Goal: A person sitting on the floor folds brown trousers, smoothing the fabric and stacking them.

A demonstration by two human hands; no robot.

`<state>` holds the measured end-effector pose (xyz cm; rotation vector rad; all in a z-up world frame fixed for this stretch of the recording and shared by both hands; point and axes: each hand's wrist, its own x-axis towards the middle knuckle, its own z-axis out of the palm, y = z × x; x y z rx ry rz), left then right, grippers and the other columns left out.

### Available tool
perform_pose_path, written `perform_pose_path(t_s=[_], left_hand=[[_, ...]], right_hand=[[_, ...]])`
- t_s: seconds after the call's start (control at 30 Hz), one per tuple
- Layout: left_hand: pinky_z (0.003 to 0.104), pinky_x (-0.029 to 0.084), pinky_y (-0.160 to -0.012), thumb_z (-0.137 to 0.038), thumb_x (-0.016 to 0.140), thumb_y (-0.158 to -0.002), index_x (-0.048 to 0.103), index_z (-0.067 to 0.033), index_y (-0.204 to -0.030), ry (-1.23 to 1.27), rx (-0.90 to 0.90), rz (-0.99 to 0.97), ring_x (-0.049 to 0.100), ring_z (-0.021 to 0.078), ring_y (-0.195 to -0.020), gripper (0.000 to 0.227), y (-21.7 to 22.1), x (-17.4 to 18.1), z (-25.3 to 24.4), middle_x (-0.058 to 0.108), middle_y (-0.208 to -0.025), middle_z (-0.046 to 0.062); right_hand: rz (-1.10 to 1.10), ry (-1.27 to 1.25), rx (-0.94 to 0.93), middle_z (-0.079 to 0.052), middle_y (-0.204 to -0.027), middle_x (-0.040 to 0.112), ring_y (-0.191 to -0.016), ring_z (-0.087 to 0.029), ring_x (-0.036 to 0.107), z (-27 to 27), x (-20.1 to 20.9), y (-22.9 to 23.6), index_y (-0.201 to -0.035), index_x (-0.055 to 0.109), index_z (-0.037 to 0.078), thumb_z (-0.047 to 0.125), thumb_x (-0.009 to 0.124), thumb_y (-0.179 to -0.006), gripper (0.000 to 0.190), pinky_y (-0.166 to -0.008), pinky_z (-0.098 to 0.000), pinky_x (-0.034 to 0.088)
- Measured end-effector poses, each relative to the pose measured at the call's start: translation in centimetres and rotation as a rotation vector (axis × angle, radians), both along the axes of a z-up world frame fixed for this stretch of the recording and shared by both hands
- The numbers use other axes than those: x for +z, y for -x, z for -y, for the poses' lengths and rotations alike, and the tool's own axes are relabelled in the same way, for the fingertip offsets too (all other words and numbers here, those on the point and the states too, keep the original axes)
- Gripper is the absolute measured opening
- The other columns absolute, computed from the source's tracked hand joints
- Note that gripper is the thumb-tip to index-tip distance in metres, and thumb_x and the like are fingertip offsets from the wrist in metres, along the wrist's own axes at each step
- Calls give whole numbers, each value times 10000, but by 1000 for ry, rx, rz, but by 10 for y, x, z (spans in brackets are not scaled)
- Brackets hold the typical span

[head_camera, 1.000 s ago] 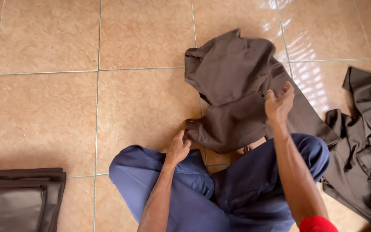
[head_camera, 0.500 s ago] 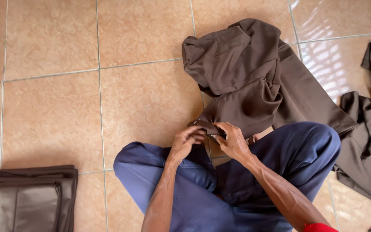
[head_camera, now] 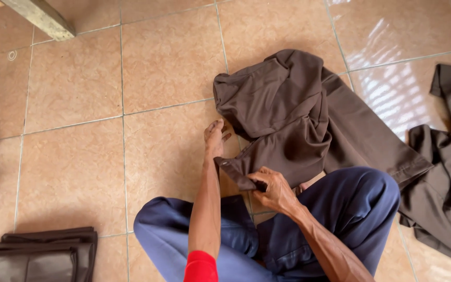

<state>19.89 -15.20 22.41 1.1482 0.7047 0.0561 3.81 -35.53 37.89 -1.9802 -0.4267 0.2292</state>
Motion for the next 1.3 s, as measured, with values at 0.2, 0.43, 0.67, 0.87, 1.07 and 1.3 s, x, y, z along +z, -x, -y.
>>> perform_pose_path(t_s=[0.2,0.43,0.67,0.87,1.07,1.3], left_hand=[[546,534,-910,-398,723,-951,631,-77,-1129,381,59,-62,583,269,-997,378,-50,-4,-4,696,-1053,107],[584,349,-1056,-300,890,-818,597,-174,-1163,395,58,28,488,306,-1182,470,-42,57,-27,578,-1165,80],[376,537,-947,-31,693,-929,648,-125,-856,157,5,601,694,195,-957,127,101,114,-85,704,-951,52],[330,546,-924,-15,722,-907,627,-128,-1081,106,51,406,703,167,-979,228,200,71,-102,709,-1038,43],[345,541,-998,46,754,-882,225,-187,-1634,-46,23,374,683,174,-1045,949,183,120,-74,677,-1182,134],[213,574,-759,55,761,-826,578,-70,-1443,-199,-22,308,677,135,-890,656,183,94,-77,719,-1077,134]], right_hand=[[-10,-95,71,-76,-818,628,-764,-260,677,7,16,-7,-943,814,142,-5,710,-613,377,-665,-395,537],[-37,-110,94,-85,-878,674,-798,-293,695,7,3,-4,-946,824,109,-13,677,-613,384,-681,-430,546],[199,96,99,-26,-1061,688,-1055,-304,678,9,-6,-1,-909,754,156,62,741,-608,315,-942,-442,493],[361,244,274,-81,-1156,696,-1277,-312,602,-21,-1,13,-957,646,128,128,795,-693,304,-1133,-530,345],[260,403,325,-128,-970,747,-1066,-303,713,-32,-10,17,-1183,565,124,310,811,-838,463,-1079,-498,425],[112,731,447,-117,-1451,485,-1474,-373,336,-29,-12,14,-1470,467,190,256,948,-652,951,-1196,-645,178]])
